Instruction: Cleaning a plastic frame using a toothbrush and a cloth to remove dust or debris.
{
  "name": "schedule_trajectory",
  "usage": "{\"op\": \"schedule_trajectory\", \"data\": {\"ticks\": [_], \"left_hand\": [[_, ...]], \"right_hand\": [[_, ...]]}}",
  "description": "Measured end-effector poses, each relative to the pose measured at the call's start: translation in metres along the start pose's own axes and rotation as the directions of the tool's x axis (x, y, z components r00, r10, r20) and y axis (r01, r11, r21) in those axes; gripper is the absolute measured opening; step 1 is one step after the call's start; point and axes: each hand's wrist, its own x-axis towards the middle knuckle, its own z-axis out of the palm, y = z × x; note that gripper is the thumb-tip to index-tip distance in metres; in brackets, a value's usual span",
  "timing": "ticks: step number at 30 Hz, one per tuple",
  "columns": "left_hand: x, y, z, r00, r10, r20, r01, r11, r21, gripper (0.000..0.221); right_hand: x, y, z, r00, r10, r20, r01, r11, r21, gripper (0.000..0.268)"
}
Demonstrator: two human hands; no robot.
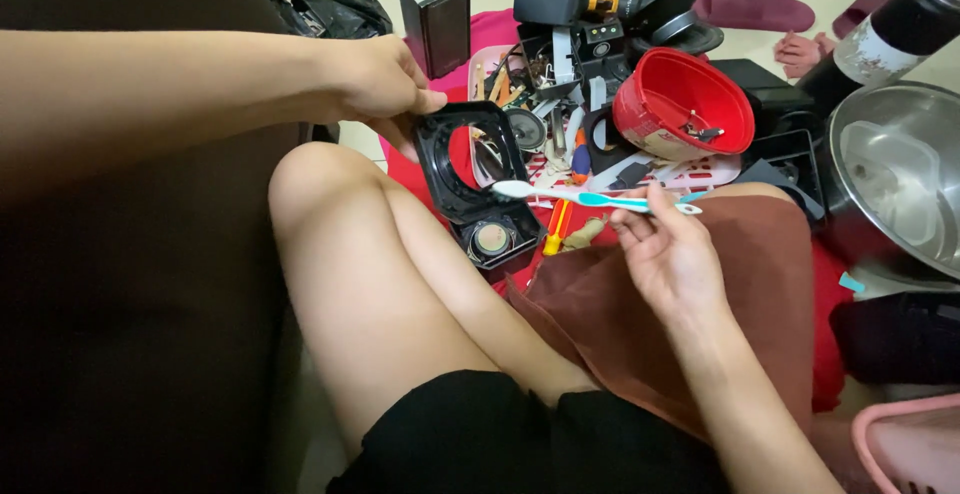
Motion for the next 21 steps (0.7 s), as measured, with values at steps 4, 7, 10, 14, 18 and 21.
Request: {"op": "schedule_trajectory", "data": {"ticks": [4, 7, 10, 14, 18, 21], "left_hand": [[-0.007, 0.004, -0.004, 0.998, 0.051, -0.038, -0.051, 0.999, -0.002, 0.023], [-0.031, 0.015, -0.014, 0.992, 0.083, -0.098, -0.076, 0.995, 0.072, 0.023], [-0.048, 0.017, -0.022, 0.99, 0.056, -0.133, -0.047, 0.997, 0.067, 0.025], [-0.064, 0.017, -0.024, 0.985, 0.006, -0.171, 0.003, 0.998, 0.056, 0.025], [-0.059, 0.02, -0.023, 0.989, 0.019, -0.143, -0.008, 0.997, 0.078, 0.027], [-0.041, 0.028, -0.025, 0.993, 0.078, -0.088, -0.07, 0.993, 0.092, 0.024]], "right_hand": [[0.005, -0.003, -0.007, 0.998, 0.017, 0.062, -0.016, 1.0, -0.01, 0.015], [0.011, -0.009, -0.014, 1.0, 0.016, 0.013, -0.017, 0.999, 0.039, 0.013], [0.01, -0.013, -0.008, 0.999, 0.016, -0.037, -0.013, 0.998, 0.06, 0.013], [0.008, -0.013, 0.001, 1.0, 0.013, 0.013, -0.013, 0.999, -0.029, 0.016], [0.011, -0.007, -0.002, 1.0, 0.025, -0.013, -0.025, 1.0, 0.007, 0.017], [0.013, -0.011, -0.007, 1.0, 0.0, 0.005, 0.0, 1.0, 0.007, 0.017]]}}
